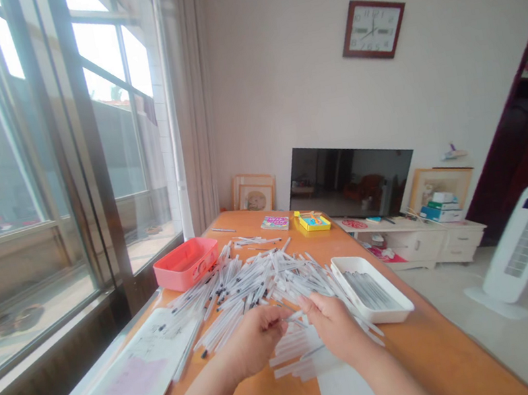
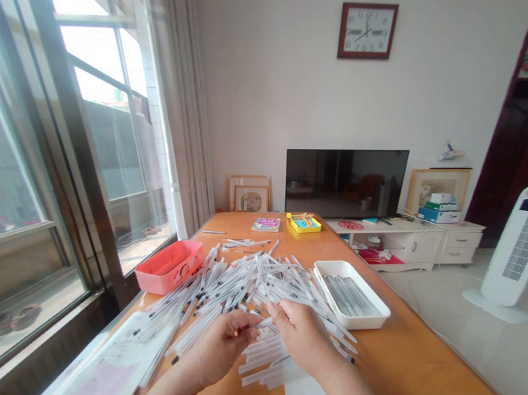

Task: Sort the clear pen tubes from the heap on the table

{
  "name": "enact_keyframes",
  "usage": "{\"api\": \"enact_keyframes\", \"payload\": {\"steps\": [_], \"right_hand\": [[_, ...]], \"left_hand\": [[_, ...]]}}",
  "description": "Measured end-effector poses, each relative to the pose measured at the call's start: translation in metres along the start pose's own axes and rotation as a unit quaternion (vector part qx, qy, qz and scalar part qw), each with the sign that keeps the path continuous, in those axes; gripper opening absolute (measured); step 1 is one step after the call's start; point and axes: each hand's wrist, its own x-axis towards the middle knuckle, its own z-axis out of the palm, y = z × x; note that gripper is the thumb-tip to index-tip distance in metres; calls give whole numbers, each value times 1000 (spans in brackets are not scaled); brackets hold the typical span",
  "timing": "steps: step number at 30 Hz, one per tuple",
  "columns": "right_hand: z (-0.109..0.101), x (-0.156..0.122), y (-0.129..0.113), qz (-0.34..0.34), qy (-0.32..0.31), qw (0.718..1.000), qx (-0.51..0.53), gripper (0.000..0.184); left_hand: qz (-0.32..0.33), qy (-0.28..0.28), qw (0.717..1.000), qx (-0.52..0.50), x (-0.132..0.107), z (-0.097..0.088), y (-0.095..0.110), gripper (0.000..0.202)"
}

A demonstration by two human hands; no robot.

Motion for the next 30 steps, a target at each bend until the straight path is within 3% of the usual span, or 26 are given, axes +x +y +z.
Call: {"api": "enact_keyframes", "payload": {"steps": [8,16,24,30], "right_hand": [[-11,0,-3,-4,-23,997,69,42],[-3,1,2,1,12,1000,28,44],[-16,-1,-5,-4,-37,998,54,42],[-5,0,3,-20,10,1000,-5,41]], "left_hand": [[-6,-1,1000,-6,1,0,1,30],[-4,5,1000,19,1,2,1,31],[1,-7,1000,-5,1,0,-2,31],[43,29,996,75,-1,3,6,30]]}}
